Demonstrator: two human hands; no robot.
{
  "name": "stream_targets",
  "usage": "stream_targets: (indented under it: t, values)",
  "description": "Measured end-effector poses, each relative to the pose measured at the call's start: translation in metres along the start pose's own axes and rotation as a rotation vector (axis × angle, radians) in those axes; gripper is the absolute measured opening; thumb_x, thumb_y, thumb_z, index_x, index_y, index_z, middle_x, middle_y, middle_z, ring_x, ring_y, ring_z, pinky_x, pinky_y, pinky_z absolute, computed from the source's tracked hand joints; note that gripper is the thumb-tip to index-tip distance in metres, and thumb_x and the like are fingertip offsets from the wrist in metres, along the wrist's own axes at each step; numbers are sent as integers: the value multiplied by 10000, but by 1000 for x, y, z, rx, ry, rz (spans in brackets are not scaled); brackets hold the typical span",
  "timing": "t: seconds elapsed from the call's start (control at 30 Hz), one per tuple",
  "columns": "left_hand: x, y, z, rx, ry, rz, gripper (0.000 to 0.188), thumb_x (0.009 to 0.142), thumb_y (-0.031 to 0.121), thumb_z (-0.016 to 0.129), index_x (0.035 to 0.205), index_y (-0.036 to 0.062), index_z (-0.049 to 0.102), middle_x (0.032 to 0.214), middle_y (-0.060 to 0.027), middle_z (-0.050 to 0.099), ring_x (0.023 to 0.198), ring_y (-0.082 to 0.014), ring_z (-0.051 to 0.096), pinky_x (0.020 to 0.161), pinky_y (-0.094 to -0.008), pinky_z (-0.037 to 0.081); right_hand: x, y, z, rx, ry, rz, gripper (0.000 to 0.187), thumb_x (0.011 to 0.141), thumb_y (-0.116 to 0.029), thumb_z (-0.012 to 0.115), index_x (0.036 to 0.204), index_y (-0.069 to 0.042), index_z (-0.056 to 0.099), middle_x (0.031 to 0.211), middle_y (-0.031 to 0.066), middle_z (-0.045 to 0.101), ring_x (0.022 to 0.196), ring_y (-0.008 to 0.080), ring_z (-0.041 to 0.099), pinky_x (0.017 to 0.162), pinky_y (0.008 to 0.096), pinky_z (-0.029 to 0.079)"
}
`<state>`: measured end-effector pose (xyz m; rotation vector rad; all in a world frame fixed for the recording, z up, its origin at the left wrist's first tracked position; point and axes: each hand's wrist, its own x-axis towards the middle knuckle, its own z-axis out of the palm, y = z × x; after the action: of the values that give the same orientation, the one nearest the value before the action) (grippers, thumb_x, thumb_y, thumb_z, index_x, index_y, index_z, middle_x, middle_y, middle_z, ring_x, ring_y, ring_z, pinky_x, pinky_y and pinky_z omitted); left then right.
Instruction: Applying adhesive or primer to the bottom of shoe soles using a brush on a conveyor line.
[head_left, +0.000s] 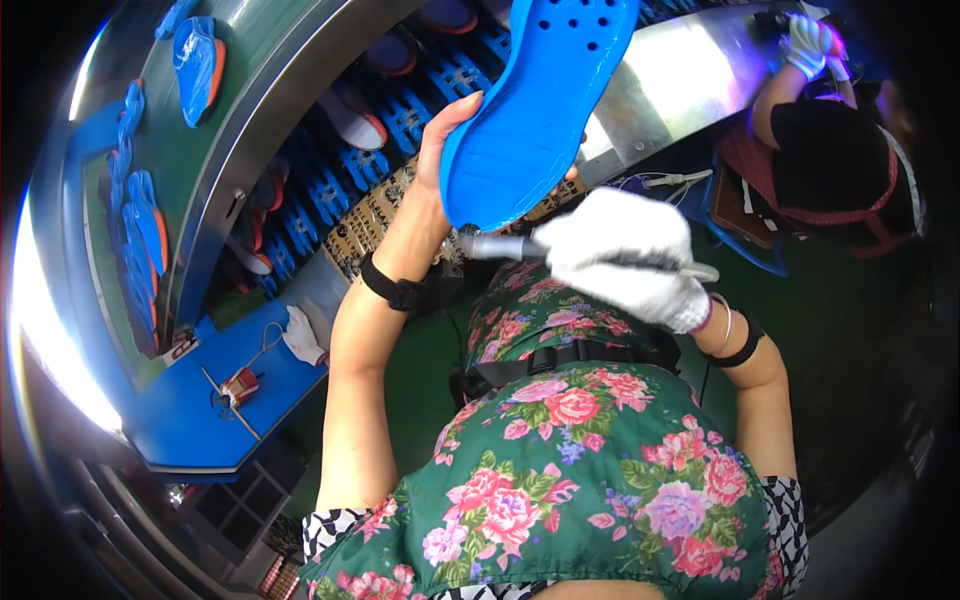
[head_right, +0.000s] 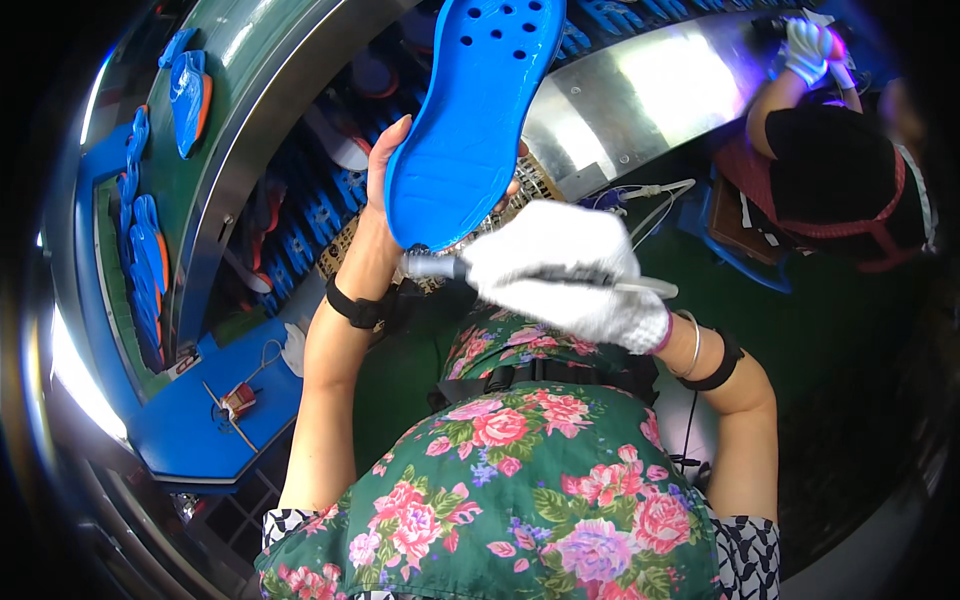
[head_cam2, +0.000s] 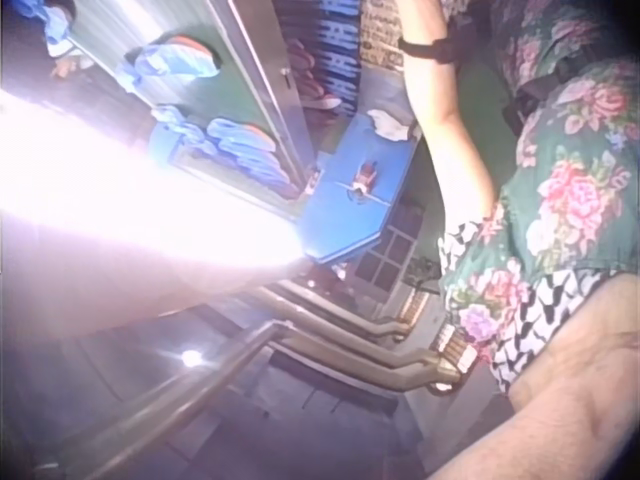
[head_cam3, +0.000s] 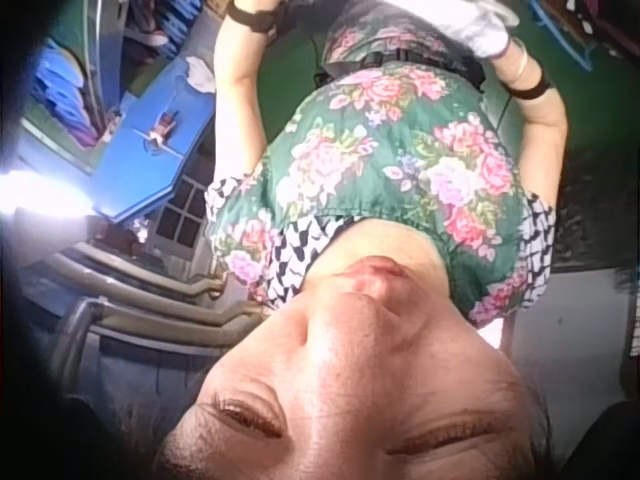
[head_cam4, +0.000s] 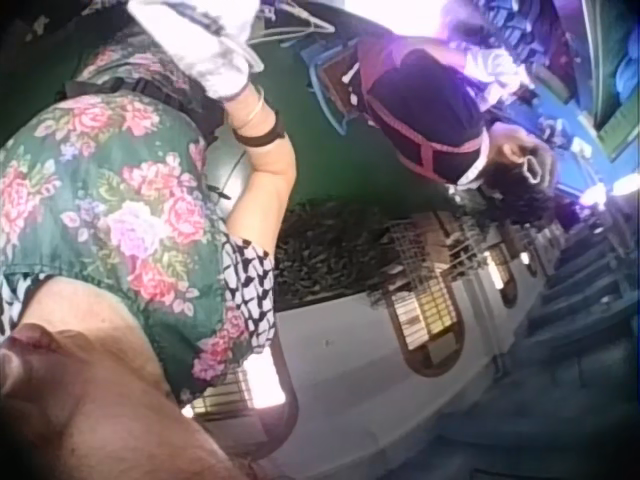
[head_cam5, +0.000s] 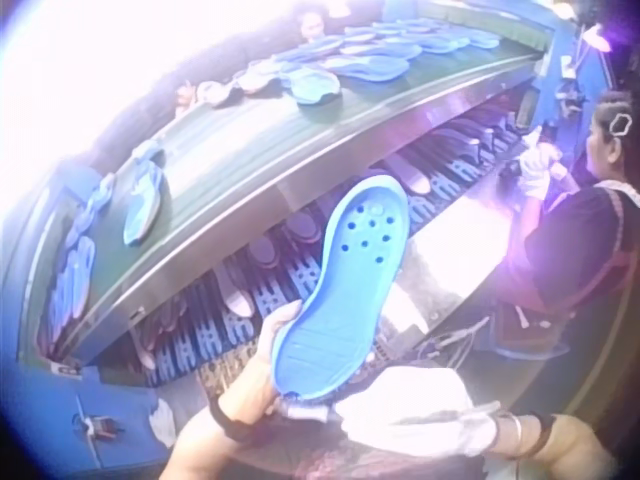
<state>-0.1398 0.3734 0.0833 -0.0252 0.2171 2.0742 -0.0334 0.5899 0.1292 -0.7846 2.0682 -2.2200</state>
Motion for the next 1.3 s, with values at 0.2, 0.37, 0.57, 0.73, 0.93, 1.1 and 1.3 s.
stream_targets:
  t: [0.2,0.37,0.57,0.73,0.93,1.1,1.3]
  values:
    - [-3,-1,-14,49,-104,48,900,922,563,542,1539,-56,324,1448,-348,477,1235,-468,591,1082,-544,473,0,-4,3,50,-94,153,157,802,-29,817,953,-38,775,990,95,772,909,190,741,830,321,587]
    - [-9,-20,-10,-108,308,200,789,958,521,523,1538,10,366,1410,-308,532,1196,-493,603,1021,-553,517,31,-1,-28,-121,126,142,206,825,15,784,1030,1,763,1013,117,768,905,167,731,834,316,588]
    - [-9,-36,2,-20,98,128,854,945,574,528,1560,20,315,1443,-303,499,1227,-470,592,1029,-545,519,59,-17,-48,-512,260,-166,238,840,-29,772,1077,-14,763,1033,115,766,890,203,737,812,330,581]
    - [-38,-25,37,352,-4,400,1268,733,768,723,1601,24,174,1534,-331,364,1333,-515,471,1081,-633,440,36,-37,-32,12,178,-17,102,740,26,776,834,5,740,871,130,731,740,209,672,706,337,557]
    - [-47,77,98,342,-418,506,1282,710,738,776,1590,30,169,1545,-311,310,1233,-521,522,1012,-650,505,16,-6,-42,405,553,171,166,816,106,669,967,59,721,972,212,731,779,213,690,678,287,550]
    - [-40,170,77,-92,-138,891,1037,939,691,507,1598,-5,111,1635,-306,126,1481,-516,201,1173,-637,324,14,27,-8,389,451,351,164,832,15,749,995,14,764,807,52,721,679,102,637,614,238,481]
    - [-55,139,72,77,326,1124,800,989,520,547,1506,-45,317,1420,-253,455,1317,-401,482,1094,-520,450,-4,51,4,451,488,417,178,830,22,758,1008,34,772,825,66,746,663,102,636,614,229,480]
